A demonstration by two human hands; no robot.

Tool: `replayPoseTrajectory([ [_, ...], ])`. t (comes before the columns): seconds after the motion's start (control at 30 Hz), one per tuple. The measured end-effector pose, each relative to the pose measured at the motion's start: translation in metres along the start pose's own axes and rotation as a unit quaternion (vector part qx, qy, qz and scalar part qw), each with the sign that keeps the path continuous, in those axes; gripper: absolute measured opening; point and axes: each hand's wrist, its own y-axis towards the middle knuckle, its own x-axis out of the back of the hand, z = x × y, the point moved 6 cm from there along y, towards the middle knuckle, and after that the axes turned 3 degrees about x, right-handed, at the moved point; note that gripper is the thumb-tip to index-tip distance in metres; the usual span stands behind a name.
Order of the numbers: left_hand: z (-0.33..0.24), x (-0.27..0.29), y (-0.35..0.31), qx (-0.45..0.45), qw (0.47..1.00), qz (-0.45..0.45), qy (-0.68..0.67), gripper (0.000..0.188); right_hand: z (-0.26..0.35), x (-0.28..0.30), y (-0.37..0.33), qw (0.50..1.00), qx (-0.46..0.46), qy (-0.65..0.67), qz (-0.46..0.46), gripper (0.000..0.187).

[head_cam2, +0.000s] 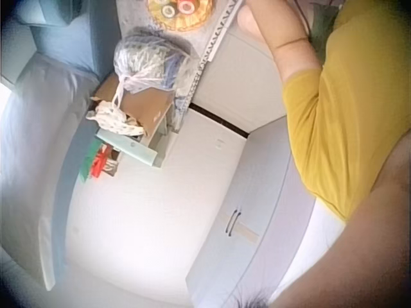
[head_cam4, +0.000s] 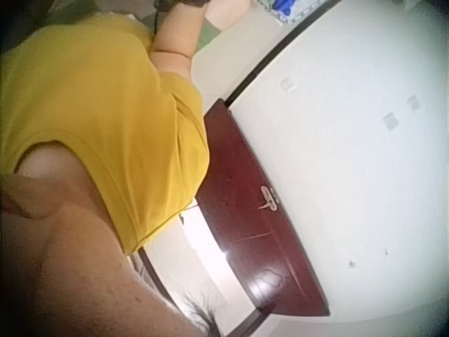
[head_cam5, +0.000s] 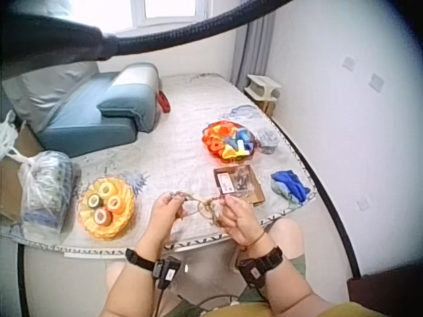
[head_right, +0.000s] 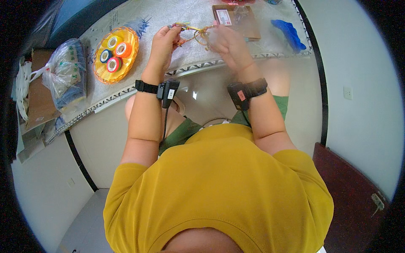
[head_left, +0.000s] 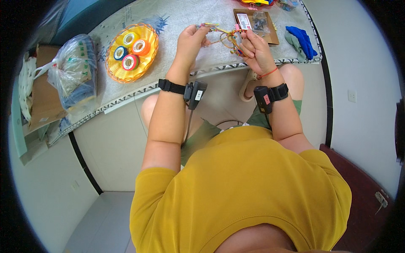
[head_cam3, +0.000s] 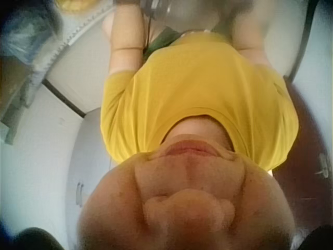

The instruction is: The person sits on the floor and organizes craft supplies. They first assemble a structure using colorful plastic interlocking blocks. Then, they pick up a yellow woven basket and place several rolls of decorative tape into it. Finally, they handle a small cardboard box and a string of beads.

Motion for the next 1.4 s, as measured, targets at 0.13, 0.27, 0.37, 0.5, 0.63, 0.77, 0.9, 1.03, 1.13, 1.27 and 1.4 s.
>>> replayPoseTrajectory([
  [0.13,-0.002,-0.008,-0.004,0.007,0.997,-0.020,-0.067,0.013,-0.004,0.010,0.003,1.000,0.013,-0.016,-0.024,0.021],
  [0.27,-0.003,-0.007,-0.003,-0.003,0.994,-0.005,-0.107,0.015,-0.005,0.013,0.003,0.999,0.015,-0.034,-0.025,0.022],
  [0.37,-0.004,-0.007,-0.002,-0.010,0.990,0.000,-0.138,0.018,-0.002,0.007,0.002,0.995,0.030,-0.079,-0.053,0.021],
  [0.5,-0.009,-0.006,-0.002,-0.023,0.983,0.008,-0.181,0.024,-0.001,0.010,0.005,0.989,0.057,-0.109,-0.080,0.019],
  [0.63,-0.012,-0.009,-0.005,-0.039,0.986,0.019,-0.163,0.030,0.000,0.002,0.002,0.984,0.093,-0.117,-0.092,0.018],
  [0.77,-0.014,-0.022,-0.008,-0.092,0.991,0.090,-0.038,0.031,-0.013,-0.001,0.007,0.988,0.042,-0.145,-0.030,0.018],
  [0.9,-0.007,-0.038,-0.014,-0.101,0.976,0.177,0.080,0.030,-0.021,-0.012,0.007,0.991,-0.001,-0.131,0.022,0.019],
  [1.03,-0.009,-0.043,-0.021,-0.103,0.965,0.167,0.174,0.030,-0.019,-0.006,0.009,0.982,0.031,-0.186,0.025,0.021],
  [1.13,-0.010,-0.041,-0.021,-0.088,0.969,0.152,0.176,0.029,-0.016,-0.008,0.007,0.982,0.026,-0.187,-0.005,0.023],
  [1.27,-0.005,-0.040,-0.019,-0.110,0.966,0.154,0.177,0.029,-0.019,-0.005,0.007,0.984,0.010,-0.178,-0.006,0.024],
  [1.4,-0.012,-0.047,-0.027,-0.161,0.931,0.138,0.298,0.030,-0.017,-0.006,0.009,0.954,-0.003,-0.300,-0.002,0.025],
])
